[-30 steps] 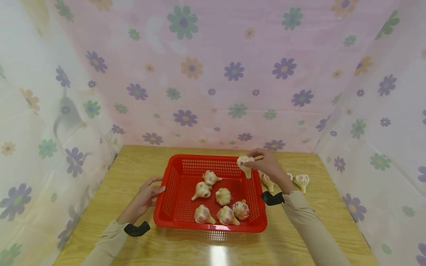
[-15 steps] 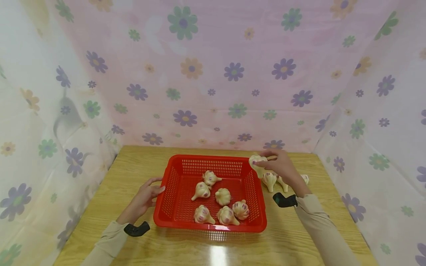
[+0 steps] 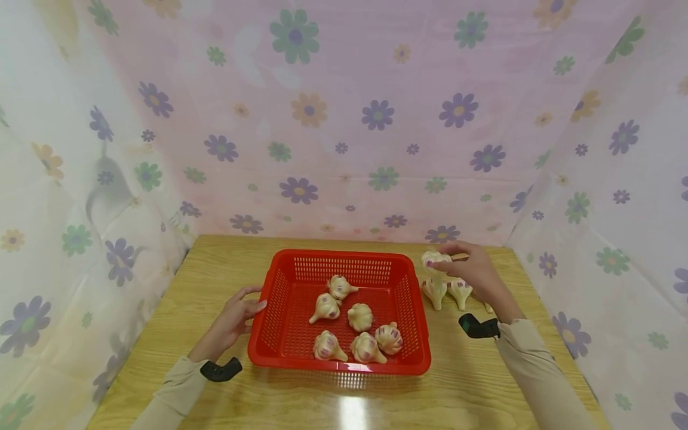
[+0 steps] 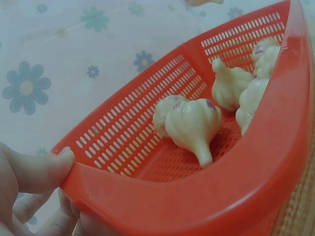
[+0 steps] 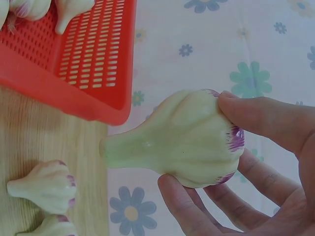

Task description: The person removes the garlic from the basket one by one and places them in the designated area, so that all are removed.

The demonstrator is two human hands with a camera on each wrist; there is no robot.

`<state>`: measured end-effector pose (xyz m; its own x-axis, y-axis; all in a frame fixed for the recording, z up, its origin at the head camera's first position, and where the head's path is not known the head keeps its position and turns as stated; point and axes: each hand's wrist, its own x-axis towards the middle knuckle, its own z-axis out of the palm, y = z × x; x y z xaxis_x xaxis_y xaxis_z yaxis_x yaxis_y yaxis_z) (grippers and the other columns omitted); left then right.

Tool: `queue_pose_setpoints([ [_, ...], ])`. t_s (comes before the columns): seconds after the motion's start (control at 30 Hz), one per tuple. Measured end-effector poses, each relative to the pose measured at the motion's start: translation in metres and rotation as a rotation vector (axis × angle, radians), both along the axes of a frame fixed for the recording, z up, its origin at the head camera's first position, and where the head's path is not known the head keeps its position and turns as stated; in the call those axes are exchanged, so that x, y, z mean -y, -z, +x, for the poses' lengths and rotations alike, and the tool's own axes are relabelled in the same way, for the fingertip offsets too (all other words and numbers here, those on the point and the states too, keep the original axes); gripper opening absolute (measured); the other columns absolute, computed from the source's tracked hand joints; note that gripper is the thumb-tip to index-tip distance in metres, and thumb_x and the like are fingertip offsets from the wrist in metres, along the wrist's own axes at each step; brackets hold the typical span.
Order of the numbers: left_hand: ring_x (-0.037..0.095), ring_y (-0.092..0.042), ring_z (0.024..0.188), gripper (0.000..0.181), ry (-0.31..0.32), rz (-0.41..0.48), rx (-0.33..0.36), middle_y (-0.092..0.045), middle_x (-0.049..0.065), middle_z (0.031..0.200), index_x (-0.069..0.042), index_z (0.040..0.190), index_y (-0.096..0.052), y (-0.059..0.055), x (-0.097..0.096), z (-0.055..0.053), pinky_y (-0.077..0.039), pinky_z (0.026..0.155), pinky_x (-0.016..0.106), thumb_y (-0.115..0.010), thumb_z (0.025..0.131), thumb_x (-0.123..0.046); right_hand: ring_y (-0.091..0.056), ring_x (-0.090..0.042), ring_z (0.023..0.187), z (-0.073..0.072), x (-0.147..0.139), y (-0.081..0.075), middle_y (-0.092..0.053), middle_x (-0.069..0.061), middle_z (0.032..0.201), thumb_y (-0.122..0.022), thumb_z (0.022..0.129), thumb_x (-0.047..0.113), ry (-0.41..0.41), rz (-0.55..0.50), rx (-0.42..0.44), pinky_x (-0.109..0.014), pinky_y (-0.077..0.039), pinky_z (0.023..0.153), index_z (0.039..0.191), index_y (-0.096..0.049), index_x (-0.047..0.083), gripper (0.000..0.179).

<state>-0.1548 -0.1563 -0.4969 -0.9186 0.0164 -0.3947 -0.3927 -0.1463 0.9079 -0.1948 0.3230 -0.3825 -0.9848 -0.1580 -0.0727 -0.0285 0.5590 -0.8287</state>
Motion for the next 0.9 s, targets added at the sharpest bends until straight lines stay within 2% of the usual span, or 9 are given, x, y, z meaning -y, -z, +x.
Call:
queue_pose_setpoints([
  [0.23,0.023,-0.062,0.081,0.043,-0.007,-0.002,0.01,-0.064,0.012,0.101,-0.013,0.13,-0.048,0.0,0.0,0.0,-0.052,0.064,0.039,-0.062,0.089,-0.01,-0.062,-0.033,0.097,0.003,-0.015,0.0,-0.043,-0.024,0.135,-0.069,0.087,0.033,0.02,0.019,0.01,-0.033,-0.053,0.072,0.129,-0.049,-0.002,0.058],
  [0.57,0.022,-0.061,0.08,0.043,-0.001,0.002,0.006,-0.063,0.013,0.102,-0.013,0.131,-0.047,0.001,0.001,0.0,-0.051,0.063,0.037,-0.062,0.09,-0.01,-0.063,-0.013,0.089,0.007,-0.031,0.003,-0.038,-0.025,0.137,-0.065,0.09,0.031,0.024,0.038,0.011,-0.032,-0.053,0.072,0.131,-0.046,-0.005,0.058],
  [0.9,0.023,-0.062,0.084,0.043,0.0,0.002,0.008,-0.063,0.011,0.102,-0.014,0.13,-0.048,0.002,0.002,-0.001,-0.052,0.065,0.039,-0.063,0.089,-0.011,-0.064,-0.01,0.084,0.009,-0.052,0.003,-0.037,-0.027,0.137,-0.063,0.092,0.029,0.046,0.033,0.021,-0.027,-0.053,0.072,0.134,-0.04,-0.008,0.061],
])
